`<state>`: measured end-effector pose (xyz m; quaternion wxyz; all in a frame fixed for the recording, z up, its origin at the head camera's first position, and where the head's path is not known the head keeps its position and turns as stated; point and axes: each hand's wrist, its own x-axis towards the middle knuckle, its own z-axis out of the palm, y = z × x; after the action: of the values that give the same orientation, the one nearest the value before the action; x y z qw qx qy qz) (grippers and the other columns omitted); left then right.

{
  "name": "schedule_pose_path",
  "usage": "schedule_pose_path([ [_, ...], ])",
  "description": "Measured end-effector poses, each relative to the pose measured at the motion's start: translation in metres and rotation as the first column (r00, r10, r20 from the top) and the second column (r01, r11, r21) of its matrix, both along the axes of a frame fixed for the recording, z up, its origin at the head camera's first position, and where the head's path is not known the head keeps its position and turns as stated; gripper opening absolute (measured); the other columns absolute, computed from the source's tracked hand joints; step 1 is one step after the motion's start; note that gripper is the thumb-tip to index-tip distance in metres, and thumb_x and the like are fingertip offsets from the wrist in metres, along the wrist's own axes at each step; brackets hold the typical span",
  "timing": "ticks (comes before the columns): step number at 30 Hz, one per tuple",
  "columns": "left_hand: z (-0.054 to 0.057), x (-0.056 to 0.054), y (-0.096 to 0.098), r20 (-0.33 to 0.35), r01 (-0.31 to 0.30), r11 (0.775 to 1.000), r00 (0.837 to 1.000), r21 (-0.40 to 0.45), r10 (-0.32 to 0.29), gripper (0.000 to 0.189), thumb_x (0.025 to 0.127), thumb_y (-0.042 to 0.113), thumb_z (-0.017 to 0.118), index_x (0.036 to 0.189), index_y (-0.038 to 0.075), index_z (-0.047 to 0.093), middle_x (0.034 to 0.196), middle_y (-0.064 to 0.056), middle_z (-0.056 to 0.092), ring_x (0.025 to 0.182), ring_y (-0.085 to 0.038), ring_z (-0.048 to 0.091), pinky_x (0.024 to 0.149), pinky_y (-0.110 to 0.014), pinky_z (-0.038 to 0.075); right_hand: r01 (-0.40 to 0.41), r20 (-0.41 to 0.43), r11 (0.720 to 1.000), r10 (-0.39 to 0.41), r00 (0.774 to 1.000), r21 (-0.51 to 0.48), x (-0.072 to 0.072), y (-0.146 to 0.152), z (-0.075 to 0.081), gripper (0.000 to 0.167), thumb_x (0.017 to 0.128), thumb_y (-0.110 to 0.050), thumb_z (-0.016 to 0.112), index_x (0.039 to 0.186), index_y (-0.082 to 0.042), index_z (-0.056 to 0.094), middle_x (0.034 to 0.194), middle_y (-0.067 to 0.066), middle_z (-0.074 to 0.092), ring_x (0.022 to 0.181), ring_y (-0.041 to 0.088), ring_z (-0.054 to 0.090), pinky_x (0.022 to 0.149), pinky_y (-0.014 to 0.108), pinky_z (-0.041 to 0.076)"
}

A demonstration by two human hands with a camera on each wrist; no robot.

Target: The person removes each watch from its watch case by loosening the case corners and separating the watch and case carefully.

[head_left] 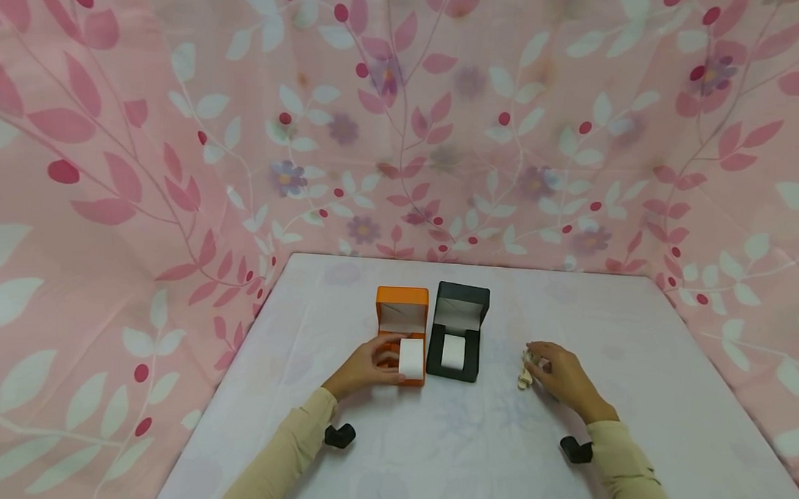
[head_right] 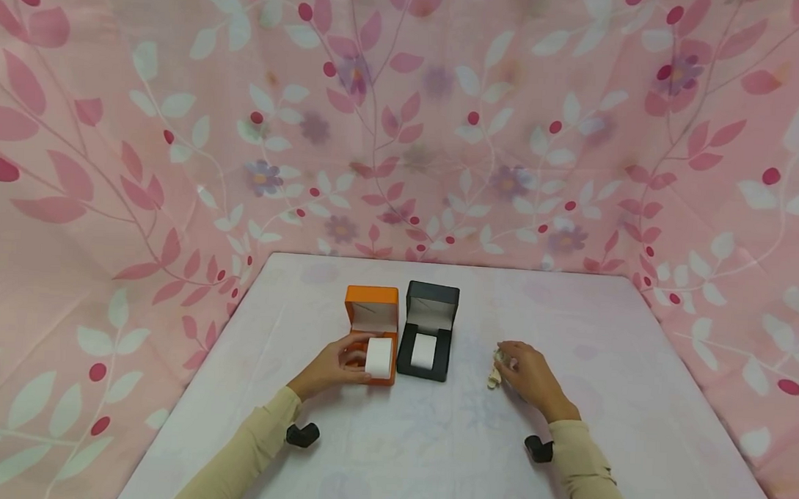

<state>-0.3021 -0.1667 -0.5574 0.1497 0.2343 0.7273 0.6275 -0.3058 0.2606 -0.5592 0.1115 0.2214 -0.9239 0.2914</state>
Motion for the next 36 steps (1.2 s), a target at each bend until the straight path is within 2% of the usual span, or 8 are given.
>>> schedule_pose_path([
  [2, -0.0038, -0.0016, 0.0001, -0.002, 0.0, 1.0, 1.0, -0.001, 0.0, 0.08, 0.081, 0.007, 0.08, 0.149, 0.007, 0.037, 0.124, -0.014, 0.058, 0.11, -0.03, 0.061, 0.096, -0.041, 0.05, 0.008, 0.015, 1.0, -0.008, 1.0, 0.018, -0.0002, -0.0008, -0.0003, 0.042, 0.089, -0.008, 0.071, 0.125, 0.009, 0.06, 0.124, 0.026, 0.059, 0.096, 0.034, 0.065, 0.073, 0.043, 0.057],
  [5, -0.0044, -0.0017, 0.0002, 0.006, 0.001, 1.0, 1.0, -0.001, -0.001, 0.082, 0.081, 0.003, 0.079, 0.149, 0.004, 0.034, 0.125, -0.018, 0.057, 0.112, -0.034, 0.059, 0.098, -0.047, 0.048, 0.026, 0.027, 0.998, -0.028, 0.999, 0.06, -0.0012, -0.003, 0.0015, 0.042, 0.092, -0.012, 0.067, 0.126, 0.01, 0.059, 0.127, 0.028, 0.058, 0.112, 0.043, 0.057, 0.087, 0.052, 0.051],
  [9, -0.0048, -0.0019, 0.0003, 0.009, 0.005, 1.0, 1.0, -0.001, -0.005, 0.084, 0.081, 0.005, 0.08, 0.15, 0.004, 0.033, 0.126, -0.018, 0.056, 0.113, -0.035, 0.058, 0.099, -0.051, 0.046, 0.052, 0.03, 0.992, -0.056, 0.998, 0.113, -0.0024, -0.004, 0.0023, 0.038, 0.094, -0.016, 0.064, 0.123, 0.008, 0.062, 0.123, 0.025, 0.061, 0.114, 0.044, 0.055, 0.096, 0.059, 0.042],
  [18, -0.0041, -0.0011, -0.0006, 0.011, -0.014, 1.0, 1.0, -0.013, 0.014, 0.084, 0.078, 0.016, 0.084, 0.149, 0.008, 0.037, 0.123, -0.01, 0.06, 0.111, -0.026, 0.061, 0.096, -0.04, 0.05, 0.063, 0.066, 0.993, -0.07, 0.995, 0.1, -0.0029, -0.0016, -0.0015, 0.035, 0.098, -0.02, 0.06, 0.122, 0.004, 0.065, 0.126, 0.023, 0.06, 0.117, 0.043, 0.053, 0.098, 0.059, 0.041],
  [26, -0.0018, -0.0001, 0.0002, 0.009, -0.023, 1.0, 1.0, -0.022, 0.023, 0.086, 0.078, 0.02, 0.085, 0.148, 0.006, 0.037, 0.126, -0.008, 0.058, 0.113, -0.024, 0.06, 0.096, -0.038, 0.05, 0.058, 0.086, 0.995, -0.064, 0.994, 0.079, -0.004, -0.0003, 0.0012, 0.037, 0.1, -0.022, 0.057, 0.124, 0.005, 0.063, 0.128, 0.024, 0.059, 0.122, 0.045, 0.049, 0.102, 0.061, 0.036],
  [36, 0.0011, 0.0017, 0.0006, 0.012, -0.008, 1.0, 1.0, -0.017, 0.008, 0.085, 0.079, 0.018, 0.083, 0.149, 0.006, 0.036, 0.128, -0.009, 0.056, 0.113, -0.024, 0.061, 0.097, -0.04, 0.049, 0.096, 0.095, 0.994, -0.1, 0.991, 0.044, -0.0072, 0.0017, 0.0007, 0.038, 0.1, -0.025, 0.057, 0.124, 0.004, 0.062, 0.125, 0.022, 0.06, 0.118, 0.043, 0.052, 0.099, 0.06, 0.039],
])
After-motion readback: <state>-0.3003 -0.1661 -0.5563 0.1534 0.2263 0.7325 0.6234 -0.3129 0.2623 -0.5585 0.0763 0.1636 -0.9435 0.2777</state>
